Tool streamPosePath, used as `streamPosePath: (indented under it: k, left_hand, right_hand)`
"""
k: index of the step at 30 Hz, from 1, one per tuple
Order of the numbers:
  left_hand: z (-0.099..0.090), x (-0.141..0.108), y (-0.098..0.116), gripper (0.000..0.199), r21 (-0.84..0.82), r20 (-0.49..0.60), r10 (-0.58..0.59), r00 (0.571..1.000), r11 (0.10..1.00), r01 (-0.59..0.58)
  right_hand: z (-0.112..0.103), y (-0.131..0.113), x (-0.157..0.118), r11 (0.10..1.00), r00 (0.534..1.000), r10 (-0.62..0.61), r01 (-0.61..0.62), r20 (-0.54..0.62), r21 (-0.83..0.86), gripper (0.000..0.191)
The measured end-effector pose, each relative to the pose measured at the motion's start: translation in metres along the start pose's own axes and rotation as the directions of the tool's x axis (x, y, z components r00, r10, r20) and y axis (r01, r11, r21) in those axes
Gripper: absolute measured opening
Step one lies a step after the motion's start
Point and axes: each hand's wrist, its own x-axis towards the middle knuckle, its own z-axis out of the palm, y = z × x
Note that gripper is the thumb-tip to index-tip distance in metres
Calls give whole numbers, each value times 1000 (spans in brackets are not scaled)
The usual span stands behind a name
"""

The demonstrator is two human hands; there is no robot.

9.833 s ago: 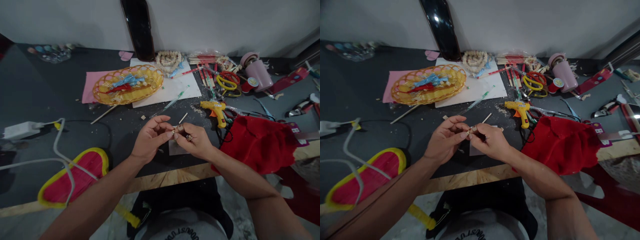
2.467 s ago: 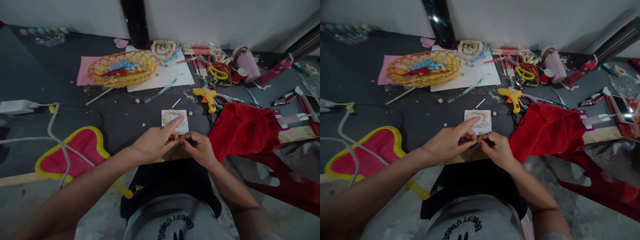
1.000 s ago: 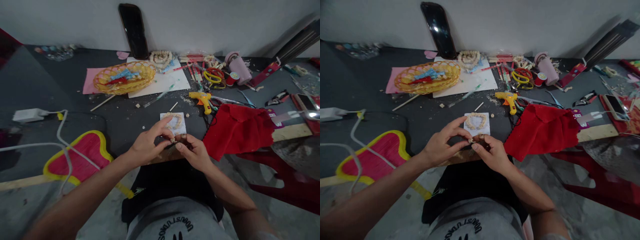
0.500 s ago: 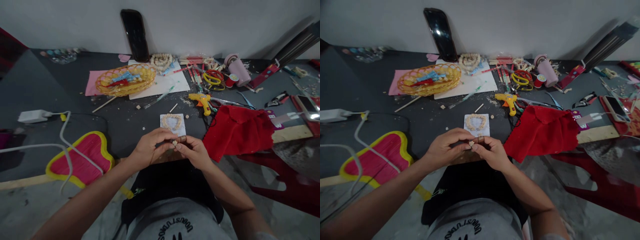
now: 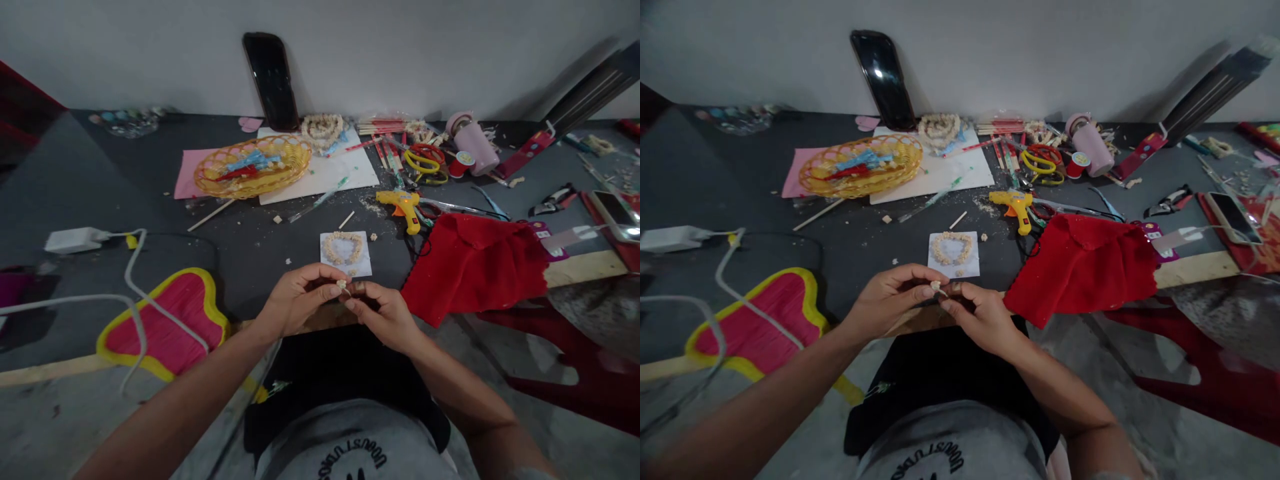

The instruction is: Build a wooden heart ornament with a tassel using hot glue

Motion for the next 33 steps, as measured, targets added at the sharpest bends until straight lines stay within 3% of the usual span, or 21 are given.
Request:
streamPosePath:
  k: [8, 12, 13, 15, 18, 21, 25, 29, 33]
  left_hand:
    - [5, -3, 3, 36, -288, 83, -137, 987, 945, 155]
    - [8, -5, 5, 36, -392, 181, -174, 968, 890, 233]
    - [9, -6, 5, 36, -394, 194, -181, 964, 886, 246]
    - [8, -5, 6, 36, -380, 203, -199, 959, 886, 265]
    - [6, -2, 6, 35, -348, 165, -209, 964, 902, 256]
    - [2, 0, 5, 35, -332, 101, -208, 973, 915, 230]
    - [-5, 1, 2, 41, -306, 31, -229, 973, 925, 227]
    - [-9, 1, 1, 42, -291, -11, -241, 971, 929, 227]
    - [-9, 2, 3, 44, -318, -35, -225, 974, 926, 202]
  right_hand:
    - [-5, 3, -18, 928, 994, -36, 73, 106, -367, 13]
    - [-29, -6, -20, 834, 970, -59, 179, 238, -523, 13]
    - [-40, -10, -15, 823, 974, -74, 180, 212, -539, 14]
    - [-67, -20, 0, 793, 990, -138, 131, 34, -595, 16]
    - [-109, -28, 35, 652, 945, -240, -11, -220, -758, 19]
    - [-134, -22, 71, 475, 945, -162, -177, -283, -862, 20]
    - [-140, -6, 101, 322, 938, -42, -315, -345, -893, 28]
    - [-141, 1, 110, 337, 911, 63, -405, -409, -850, 26]
    - [-148, 4, 109, 499, 885, 80, -434, -458, -751, 22]
